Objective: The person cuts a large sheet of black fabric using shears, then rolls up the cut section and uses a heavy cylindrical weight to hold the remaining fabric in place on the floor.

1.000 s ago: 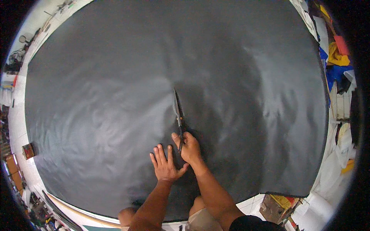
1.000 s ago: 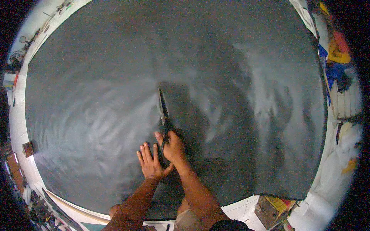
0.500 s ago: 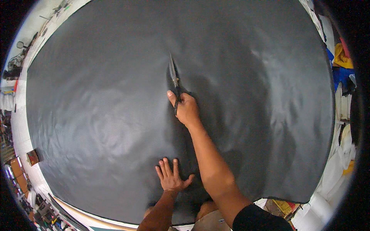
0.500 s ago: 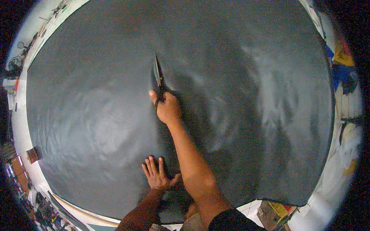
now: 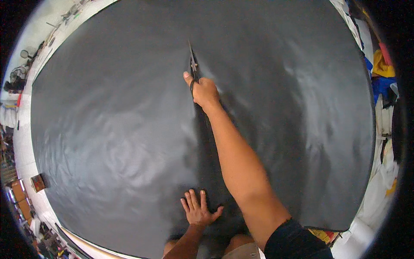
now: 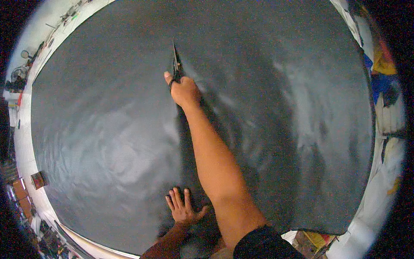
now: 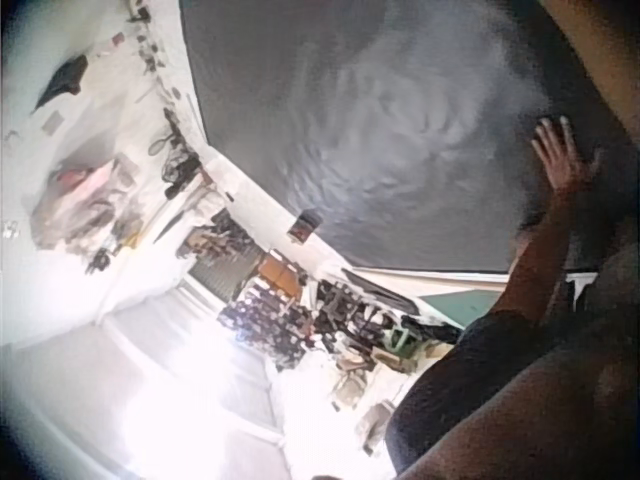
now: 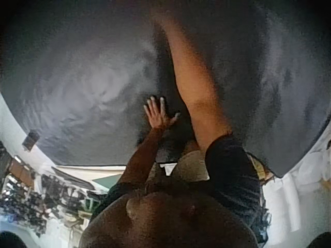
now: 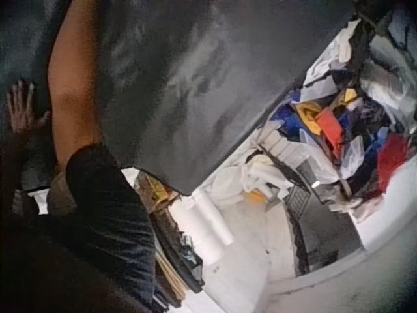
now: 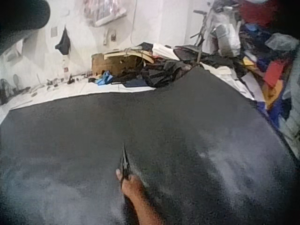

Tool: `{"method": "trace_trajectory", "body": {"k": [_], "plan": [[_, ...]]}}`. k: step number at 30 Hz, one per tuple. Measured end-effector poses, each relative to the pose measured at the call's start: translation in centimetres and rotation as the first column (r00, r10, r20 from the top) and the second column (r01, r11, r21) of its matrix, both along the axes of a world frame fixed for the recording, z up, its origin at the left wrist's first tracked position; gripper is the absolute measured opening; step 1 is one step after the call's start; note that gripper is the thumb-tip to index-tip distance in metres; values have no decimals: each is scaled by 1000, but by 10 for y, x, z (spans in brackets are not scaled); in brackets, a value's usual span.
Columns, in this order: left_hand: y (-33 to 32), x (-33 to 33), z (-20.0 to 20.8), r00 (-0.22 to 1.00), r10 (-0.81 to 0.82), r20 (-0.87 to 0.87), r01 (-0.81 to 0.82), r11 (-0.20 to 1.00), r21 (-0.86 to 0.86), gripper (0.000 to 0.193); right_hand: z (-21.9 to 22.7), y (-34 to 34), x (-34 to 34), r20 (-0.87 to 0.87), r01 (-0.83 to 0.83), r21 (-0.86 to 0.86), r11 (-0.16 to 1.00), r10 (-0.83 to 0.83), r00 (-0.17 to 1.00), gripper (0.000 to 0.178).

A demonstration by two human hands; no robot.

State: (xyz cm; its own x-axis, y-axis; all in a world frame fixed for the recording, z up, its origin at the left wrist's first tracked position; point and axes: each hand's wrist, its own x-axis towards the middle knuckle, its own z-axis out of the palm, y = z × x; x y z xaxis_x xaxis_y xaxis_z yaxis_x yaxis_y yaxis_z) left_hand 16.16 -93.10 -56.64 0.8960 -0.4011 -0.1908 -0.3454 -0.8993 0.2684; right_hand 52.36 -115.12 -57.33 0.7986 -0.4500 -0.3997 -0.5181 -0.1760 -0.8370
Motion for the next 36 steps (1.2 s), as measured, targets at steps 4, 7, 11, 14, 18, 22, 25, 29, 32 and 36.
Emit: {"method": "trace_trajectory", "body": {"k": [4,7,11,14,18,22,25,29,32,36], "plan": [[-5,21,22,997,71,11,-70,991,-111,85,-4,0,1,14,1,2,1000,-1,1000,59],[-12,130,32,947,297,124,-245,915,-321,44,16,6,2,-94,-37,154,987,51,994,65],[-77,368,24,891,277,360,-136,919,-371,51,-5,-9,2,-11,3,-13,1000,-3,1000,62],[-87,433,-2,879,250,407,-220,968,-120,66,13,2,5,-21,-27,109,994,30,999,60],[-99,439,-15,912,243,331,-249,968,-26,71,20,-2,-3,-83,-20,201,979,37,996,59],[-107,433,-11,924,244,295,-240,969,-50,70,0,-7,-7,-31,-36,112,993,39,999,61],[-104,439,-6,923,238,303,-237,971,-41,70,7,-2,-5,-11,5,132,991,-4,1000,53],[-98,439,-7,927,256,275,-257,966,-35,71,32,-2,19,-86,-27,122,992,38,996,53],[-101,441,-3,936,255,244,-255,966,-32,71,36,-13,47,-3,-24,219,976,25,1000,56],[-103,441,0,937,249,244,-252,968,-19,71,29,-25,89,-19,-47,178,983,51,999,58]]}}
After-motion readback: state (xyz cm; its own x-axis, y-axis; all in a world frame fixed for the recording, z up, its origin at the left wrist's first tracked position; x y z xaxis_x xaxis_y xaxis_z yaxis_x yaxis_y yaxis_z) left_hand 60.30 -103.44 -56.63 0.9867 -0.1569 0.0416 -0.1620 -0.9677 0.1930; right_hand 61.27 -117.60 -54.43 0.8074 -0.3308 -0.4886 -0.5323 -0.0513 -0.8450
